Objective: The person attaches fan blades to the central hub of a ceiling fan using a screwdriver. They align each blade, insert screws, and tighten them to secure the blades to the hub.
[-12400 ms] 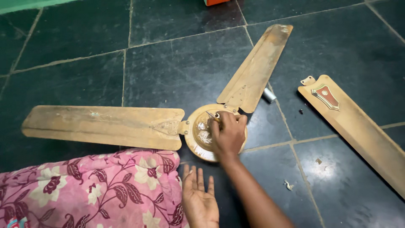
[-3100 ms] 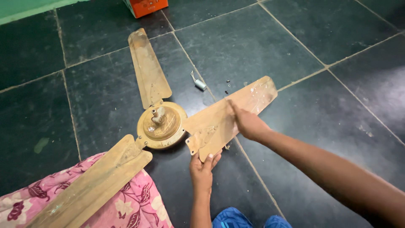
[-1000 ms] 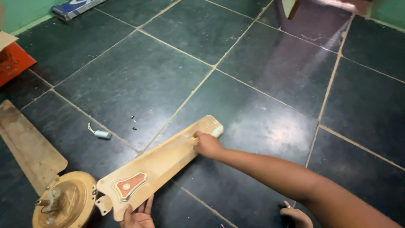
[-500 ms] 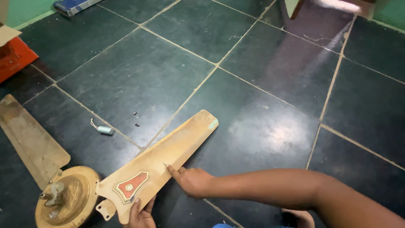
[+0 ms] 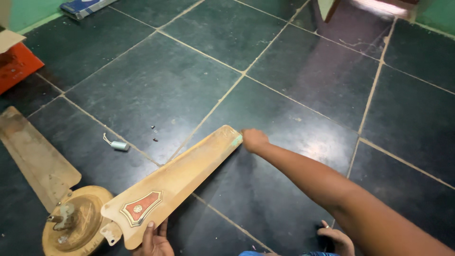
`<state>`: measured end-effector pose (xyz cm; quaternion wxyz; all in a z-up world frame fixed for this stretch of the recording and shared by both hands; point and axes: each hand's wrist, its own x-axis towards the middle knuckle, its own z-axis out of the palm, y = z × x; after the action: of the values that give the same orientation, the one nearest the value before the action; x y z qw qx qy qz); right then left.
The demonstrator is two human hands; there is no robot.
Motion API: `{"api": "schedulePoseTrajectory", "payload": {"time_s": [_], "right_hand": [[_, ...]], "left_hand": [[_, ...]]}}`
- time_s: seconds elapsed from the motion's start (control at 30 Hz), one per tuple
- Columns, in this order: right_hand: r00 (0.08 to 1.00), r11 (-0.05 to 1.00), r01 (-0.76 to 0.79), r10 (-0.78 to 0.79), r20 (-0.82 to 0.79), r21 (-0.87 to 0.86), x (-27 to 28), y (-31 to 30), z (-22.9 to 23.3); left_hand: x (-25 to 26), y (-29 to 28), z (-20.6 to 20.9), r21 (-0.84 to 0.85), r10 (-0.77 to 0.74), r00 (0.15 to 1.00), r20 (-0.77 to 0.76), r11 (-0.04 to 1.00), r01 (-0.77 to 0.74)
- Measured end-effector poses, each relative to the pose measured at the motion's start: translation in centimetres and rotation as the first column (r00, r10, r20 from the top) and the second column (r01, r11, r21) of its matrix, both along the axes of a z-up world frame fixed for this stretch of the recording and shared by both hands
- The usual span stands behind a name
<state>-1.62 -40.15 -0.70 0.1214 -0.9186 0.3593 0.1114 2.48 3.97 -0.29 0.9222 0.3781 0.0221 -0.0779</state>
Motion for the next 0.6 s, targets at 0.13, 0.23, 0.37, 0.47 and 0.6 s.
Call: {"api": "schedulePoseTrajectory", "payload": {"time_s": [0.13, 0.23, 0.37, 0.47, 0.6], "right_hand": [[0.944, 0.995, -0.097, 0.081, 0.321, 0.033, 1.0, 0.4, -0.2], [0.858, 0.966, -0.257, 0.239, 0.455, -0.022, 1.5, 1.3, -0.7], [0.919, 0.99, -0.108, 0.065, 0.389, 0.091, 0.8, 1.9, -0.5], [0.941, 0.995, -0.079, 0.055, 0.334, 0.057, 0.7, 2.5, 0.0], [0.836, 0.977, -0.214, 0.182, 0.517, 0.003, 0.5, 3.2, 1.6]], "left_hand": [[0.2, 0.2, -0.9, -0.009, 0.071, 0.997, 0.019, 0.997, -0.071], [0.3, 0.2, -1.5, 0.004, 0.124, 0.991, -0.043, 0.992, -0.124], [0.1, 0.2, -0.7, 0.058, 0.138, 0.983, -0.123, 0.99, -0.132], [0.2, 0.3, 0.7, 0.107, 0.085, 0.984, -0.158, 0.992, -0.069], [0.7, 0.6, 2.3, 0.184, 0.001, 0.968, -0.252, 0.982, 0.047]]}}
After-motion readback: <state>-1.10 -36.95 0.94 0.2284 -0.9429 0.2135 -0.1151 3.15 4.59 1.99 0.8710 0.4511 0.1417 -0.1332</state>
